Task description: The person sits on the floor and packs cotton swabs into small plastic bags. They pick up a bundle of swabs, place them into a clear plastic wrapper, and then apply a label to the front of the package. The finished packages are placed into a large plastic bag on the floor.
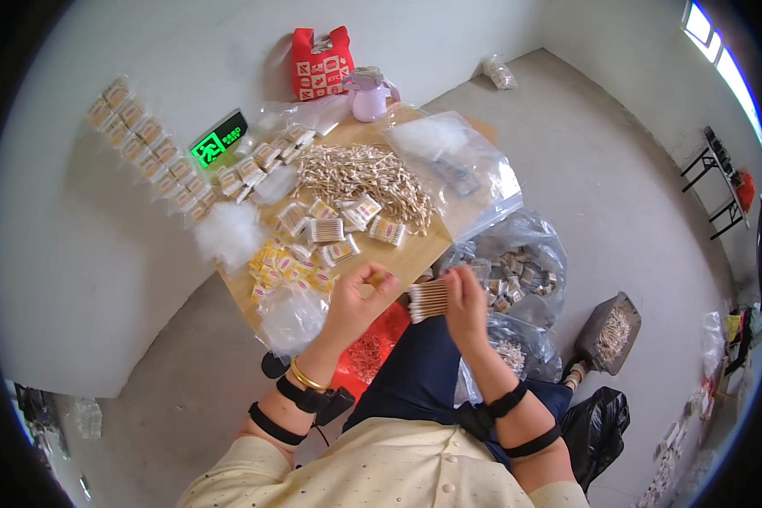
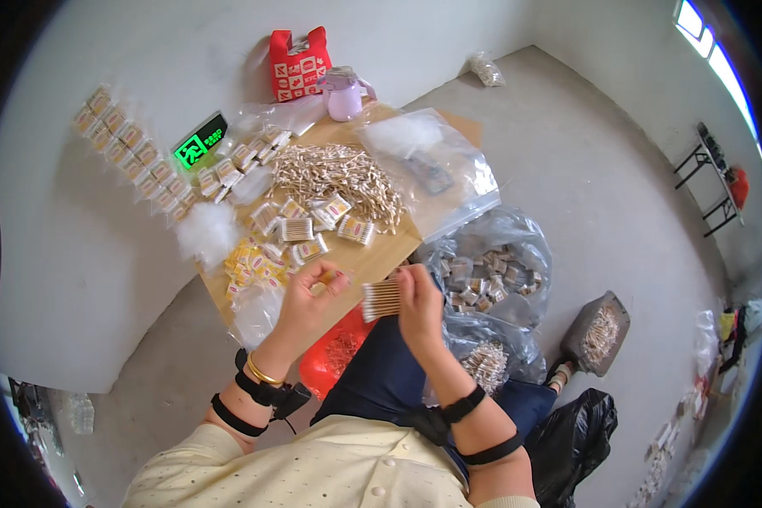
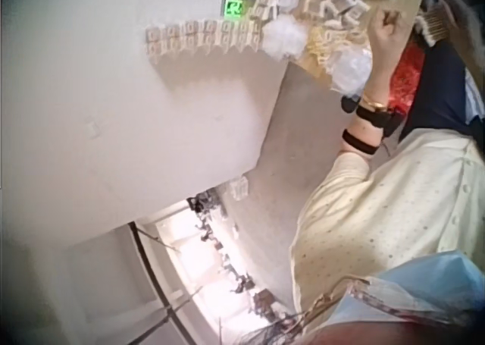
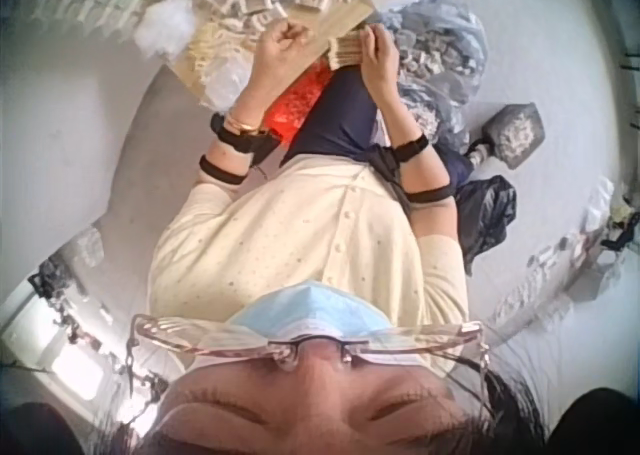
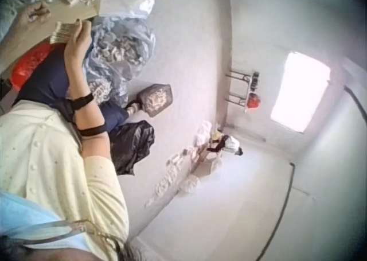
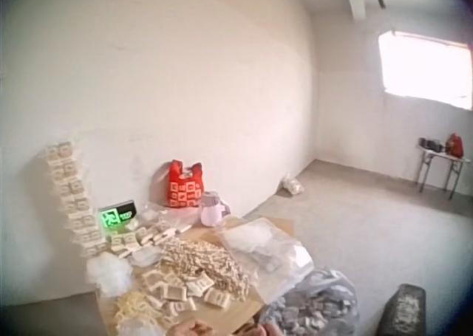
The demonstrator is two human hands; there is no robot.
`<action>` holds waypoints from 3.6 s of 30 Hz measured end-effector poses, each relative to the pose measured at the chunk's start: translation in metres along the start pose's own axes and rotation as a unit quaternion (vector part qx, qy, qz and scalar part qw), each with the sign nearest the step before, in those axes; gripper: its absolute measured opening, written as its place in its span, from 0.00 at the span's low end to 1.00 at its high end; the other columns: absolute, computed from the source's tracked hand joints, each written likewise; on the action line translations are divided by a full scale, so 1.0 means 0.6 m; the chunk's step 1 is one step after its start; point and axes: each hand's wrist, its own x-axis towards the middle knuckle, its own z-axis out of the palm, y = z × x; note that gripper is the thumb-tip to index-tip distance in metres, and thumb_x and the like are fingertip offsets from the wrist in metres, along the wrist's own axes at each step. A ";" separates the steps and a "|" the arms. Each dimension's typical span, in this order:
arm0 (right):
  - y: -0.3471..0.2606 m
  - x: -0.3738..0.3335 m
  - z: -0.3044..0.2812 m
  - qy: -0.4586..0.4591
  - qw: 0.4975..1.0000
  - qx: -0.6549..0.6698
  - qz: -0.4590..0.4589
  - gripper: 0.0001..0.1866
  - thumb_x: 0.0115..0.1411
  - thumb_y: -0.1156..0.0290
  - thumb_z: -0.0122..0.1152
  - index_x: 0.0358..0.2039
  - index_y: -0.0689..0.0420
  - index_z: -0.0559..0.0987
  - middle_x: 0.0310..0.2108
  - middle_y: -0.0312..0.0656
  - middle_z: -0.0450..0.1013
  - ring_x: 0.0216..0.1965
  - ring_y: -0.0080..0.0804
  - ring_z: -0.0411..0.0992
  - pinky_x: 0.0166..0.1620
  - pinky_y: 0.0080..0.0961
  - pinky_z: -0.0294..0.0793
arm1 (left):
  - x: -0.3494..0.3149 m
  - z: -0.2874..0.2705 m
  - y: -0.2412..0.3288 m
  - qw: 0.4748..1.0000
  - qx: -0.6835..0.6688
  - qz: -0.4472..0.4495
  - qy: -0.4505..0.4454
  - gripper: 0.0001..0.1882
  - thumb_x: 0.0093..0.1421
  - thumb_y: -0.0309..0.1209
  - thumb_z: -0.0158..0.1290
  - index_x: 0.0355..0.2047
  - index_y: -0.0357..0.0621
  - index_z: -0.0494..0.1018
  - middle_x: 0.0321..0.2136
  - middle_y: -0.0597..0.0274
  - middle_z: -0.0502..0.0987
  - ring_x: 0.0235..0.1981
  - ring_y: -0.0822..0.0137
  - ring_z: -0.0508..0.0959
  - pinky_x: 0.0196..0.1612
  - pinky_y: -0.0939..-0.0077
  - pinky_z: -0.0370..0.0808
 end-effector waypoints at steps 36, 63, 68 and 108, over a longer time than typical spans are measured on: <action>0.409 -0.231 -0.414 0.132 0.930 -0.186 0.289 0.15 0.64 0.62 0.56 0.40 0.64 0.75 0.31 0.42 0.77 0.24 0.26 0.74 0.28 0.23 0.74 | 0.122 -0.023 -0.032 0.988 -0.116 -0.101 -0.016 0.14 0.58 0.27 0.60 0.44 0.40 0.76 0.37 0.64 0.80 0.39 0.73 0.79 0.46 0.76 0.74; -0.073 -0.075 -0.262 -0.017 0.999 0.047 -0.023 0.05 0.58 0.77 0.63 0.30 0.62 0.74 0.25 0.33 0.71 0.29 0.17 0.69 0.35 0.18 0.70 | -0.003 0.198 0.153 0.975 0.024 0.169 -0.143 0.13 0.57 0.32 0.62 0.37 0.37 0.72 0.31 0.63 0.77 0.34 0.69 0.76 0.40 0.73 0.72; -0.099 -0.085 -0.248 -0.028 0.997 0.021 -0.070 0.06 0.55 0.77 0.64 0.29 0.62 0.75 0.23 0.39 0.72 0.26 0.23 0.71 0.31 0.22 0.71 | -0.019 0.206 0.190 0.963 0.043 0.156 -0.217 0.09 0.59 0.30 0.58 0.31 0.37 0.73 0.27 0.59 0.76 0.30 0.67 0.77 0.38 0.75 0.72; -0.117 -0.047 -0.191 0.186 0.978 0.040 -0.088 0.13 0.69 0.64 0.49 0.34 0.62 0.69 0.19 0.39 0.65 0.21 0.24 0.61 0.26 0.24 0.62 | -0.006 0.216 0.151 0.992 -0.054 0.066 -0.093 0.33 0.72 0.50 0.33 0.21 0.37 0.70 0.11 0.69 0.68 0.12 0.77 0.67 0.16 0.80 0.60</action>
